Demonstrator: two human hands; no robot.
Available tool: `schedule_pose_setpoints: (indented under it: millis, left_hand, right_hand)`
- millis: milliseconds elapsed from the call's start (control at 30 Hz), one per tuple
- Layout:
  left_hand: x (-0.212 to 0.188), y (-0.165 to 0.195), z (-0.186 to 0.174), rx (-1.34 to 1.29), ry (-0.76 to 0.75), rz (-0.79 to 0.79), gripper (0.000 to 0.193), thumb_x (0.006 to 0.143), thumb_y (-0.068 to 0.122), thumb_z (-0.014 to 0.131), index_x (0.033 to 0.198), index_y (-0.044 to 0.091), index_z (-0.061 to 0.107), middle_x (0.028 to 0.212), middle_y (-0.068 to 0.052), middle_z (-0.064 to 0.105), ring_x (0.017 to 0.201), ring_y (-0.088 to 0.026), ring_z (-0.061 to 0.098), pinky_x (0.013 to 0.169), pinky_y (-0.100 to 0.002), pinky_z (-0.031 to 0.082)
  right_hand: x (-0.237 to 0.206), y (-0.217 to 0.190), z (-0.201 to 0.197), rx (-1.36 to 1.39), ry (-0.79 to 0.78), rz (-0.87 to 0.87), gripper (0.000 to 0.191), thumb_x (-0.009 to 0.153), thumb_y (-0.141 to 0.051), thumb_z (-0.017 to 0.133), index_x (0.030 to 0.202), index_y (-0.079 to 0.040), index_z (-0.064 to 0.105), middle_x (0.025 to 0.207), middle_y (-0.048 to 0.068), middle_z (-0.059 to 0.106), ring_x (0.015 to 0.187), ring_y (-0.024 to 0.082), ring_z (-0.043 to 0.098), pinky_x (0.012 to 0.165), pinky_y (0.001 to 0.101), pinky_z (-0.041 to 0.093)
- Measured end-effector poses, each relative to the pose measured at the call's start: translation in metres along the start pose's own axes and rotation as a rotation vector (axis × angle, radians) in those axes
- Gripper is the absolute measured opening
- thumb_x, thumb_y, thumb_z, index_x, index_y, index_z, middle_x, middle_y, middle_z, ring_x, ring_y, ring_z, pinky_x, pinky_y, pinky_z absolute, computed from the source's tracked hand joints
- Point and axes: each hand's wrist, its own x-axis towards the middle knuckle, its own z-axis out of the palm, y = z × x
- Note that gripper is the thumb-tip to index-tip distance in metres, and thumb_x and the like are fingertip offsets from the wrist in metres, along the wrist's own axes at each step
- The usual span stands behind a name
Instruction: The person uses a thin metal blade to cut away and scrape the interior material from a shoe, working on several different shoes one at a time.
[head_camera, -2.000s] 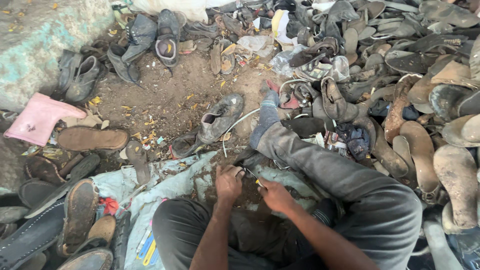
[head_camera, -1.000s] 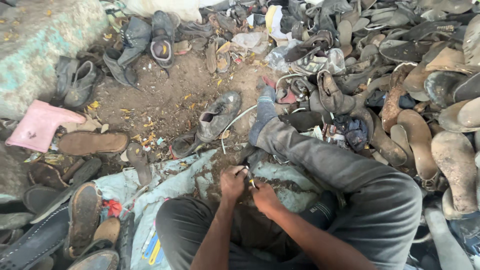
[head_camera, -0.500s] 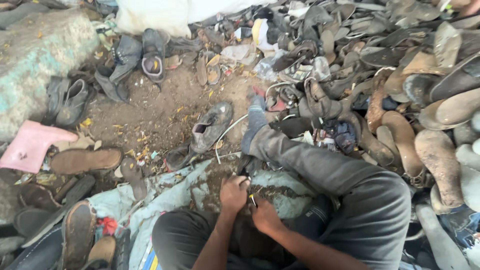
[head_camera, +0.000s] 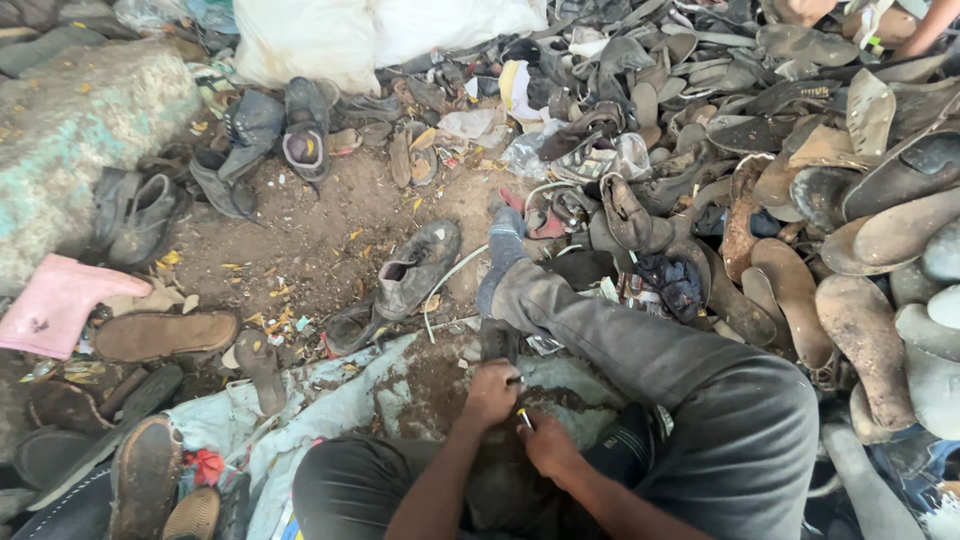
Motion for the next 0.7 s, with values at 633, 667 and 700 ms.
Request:
schedule_pose_setpoints:
  millis: [633, 667, 700]
  left_hand:
    - [-0.007, 0.010, 0.027, -0.564, 0.240, -0.286, 0.020, 0.076, 0.011, 0.081, 0.088, -0.002, 0.071, 0.081, -0.006, 0.067, 0.076, -0.016, 0.065, 0.070, -0.031, 0.050]
    - [-0.007, 0.009, 0.030, -0.551, 0.237, -0.294, 0.019, 0.076, 0.010, 0.082, 0.087, -0.002, 0.071, 0.081, -0.007, 0.067, 0.075, -0.016, 0.065, 0.069, -0.032, 0.050]
    - [-0.008, 0.007, 0.032, -0.539, 0.238, -0.297, 0.019, 0.076, 0.009, 0.082, 0.086, -0.002, 0.071, 0.080, -0.007, 0.067, 0.075, -0.016, 0.065, 0.069, -0.032, 0.050]
  right_hand:
    - [0.003, 0.004, -0.025, -0.130, 0.052, -0.094, 0.023, 0.093, -0.020, 0.063, 0.109, -0.004, 0.064, 0.096, 0.031, 0.068, 0.099, 0.053, 0.063, 0.080, 0.0588, 0.050]
    - [0.009, 0.002, -0.023, -0.153, 0.054, -0.066, 0.022, 0.093, -0.020, 0.063, 0.108, -0.004, 0.065, 0.097, 0.031, 0.068, 0.099, 0.053, 0.063, 0.081, 0.0589, 0.050]
    - [0.011, 0.002, -0.020, -0.178, 0.058, -0.043, 0.021, 0.094, -0.020, 0.062, 0.108, -0.004, 0.066, 0.098, 0.030, 0.068, 0.099, 0.053, 0.063, 0.082, 0.0591, 0.050]
